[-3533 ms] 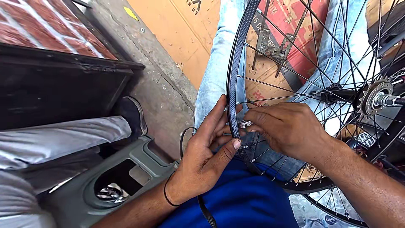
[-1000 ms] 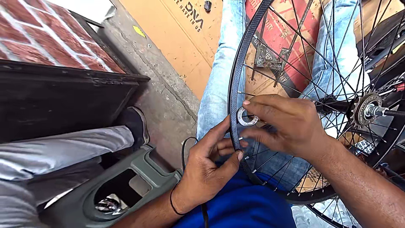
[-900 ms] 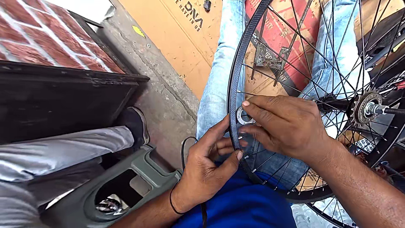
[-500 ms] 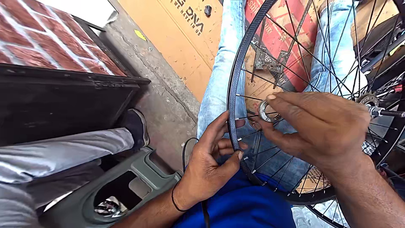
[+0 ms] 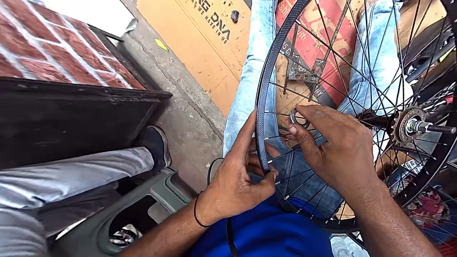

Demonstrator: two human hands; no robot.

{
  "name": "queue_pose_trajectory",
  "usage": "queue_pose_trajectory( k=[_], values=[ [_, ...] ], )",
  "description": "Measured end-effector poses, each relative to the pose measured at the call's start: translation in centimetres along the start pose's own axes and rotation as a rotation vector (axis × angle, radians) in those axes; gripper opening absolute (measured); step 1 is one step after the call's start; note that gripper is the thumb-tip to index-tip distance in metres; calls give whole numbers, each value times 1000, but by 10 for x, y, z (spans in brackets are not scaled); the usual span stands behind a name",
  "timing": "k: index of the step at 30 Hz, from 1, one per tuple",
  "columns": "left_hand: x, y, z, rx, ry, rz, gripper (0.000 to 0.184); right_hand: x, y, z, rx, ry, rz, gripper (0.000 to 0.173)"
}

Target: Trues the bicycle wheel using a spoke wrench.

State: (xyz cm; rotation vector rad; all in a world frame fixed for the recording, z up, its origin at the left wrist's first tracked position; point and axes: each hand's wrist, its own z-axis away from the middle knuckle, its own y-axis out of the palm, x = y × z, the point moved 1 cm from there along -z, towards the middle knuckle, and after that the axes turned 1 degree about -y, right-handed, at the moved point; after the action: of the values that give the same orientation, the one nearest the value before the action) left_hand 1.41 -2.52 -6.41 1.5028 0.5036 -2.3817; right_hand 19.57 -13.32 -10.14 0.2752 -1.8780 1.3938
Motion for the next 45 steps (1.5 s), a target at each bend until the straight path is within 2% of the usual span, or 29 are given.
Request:
queue_pose_trajectory(
  k=[3,10,13,21,24,25,28,31,34,35,40,43,45],
  values=[
    [1,-2,-2,-7,-26,-14,103,1,-4,-5,61,40,-30,33],
    [8,-2,4,3,-40,-8,103,2,-11,-14,197,118,-43,28],
    [10,-3,7,17,-45,11,101,10,-11,-11,287,46,-75,34],
    [12,-3,10,39,-16,-12,99,7,3,-14,171,-80,-224,30],
    [13,-3,8,34,-24,-36,99,5,8,-13,70,23,-324,19],
    [13,-3,7,32,-29,-35,99,6,10,-13,44,53,-328,22],
    [17,-3,9,31,-42,-11,100,8,8,-17,164,-17,-172,58],
    [20,-3,14,33,-45,7,99,5,6,-25,243,-181,-89,52],
    [19,-4,13,52,-21,14,99,0,14,-20,90,-253,-127,32],
    [19,-3,13,56,-14,8,99,0,16,-17,59,-241,-138,28],
    [22,-1,13,63,-3,-26,99,11,15,-13,85,-205,-50,35],
    [23,-1,15,75,-5,-24,98,14,14,-21,121,-70,-101,38],
    [24,-2,16,79,-8,-7,98,20,13,-30,224,62,-100,39]
  ],
)
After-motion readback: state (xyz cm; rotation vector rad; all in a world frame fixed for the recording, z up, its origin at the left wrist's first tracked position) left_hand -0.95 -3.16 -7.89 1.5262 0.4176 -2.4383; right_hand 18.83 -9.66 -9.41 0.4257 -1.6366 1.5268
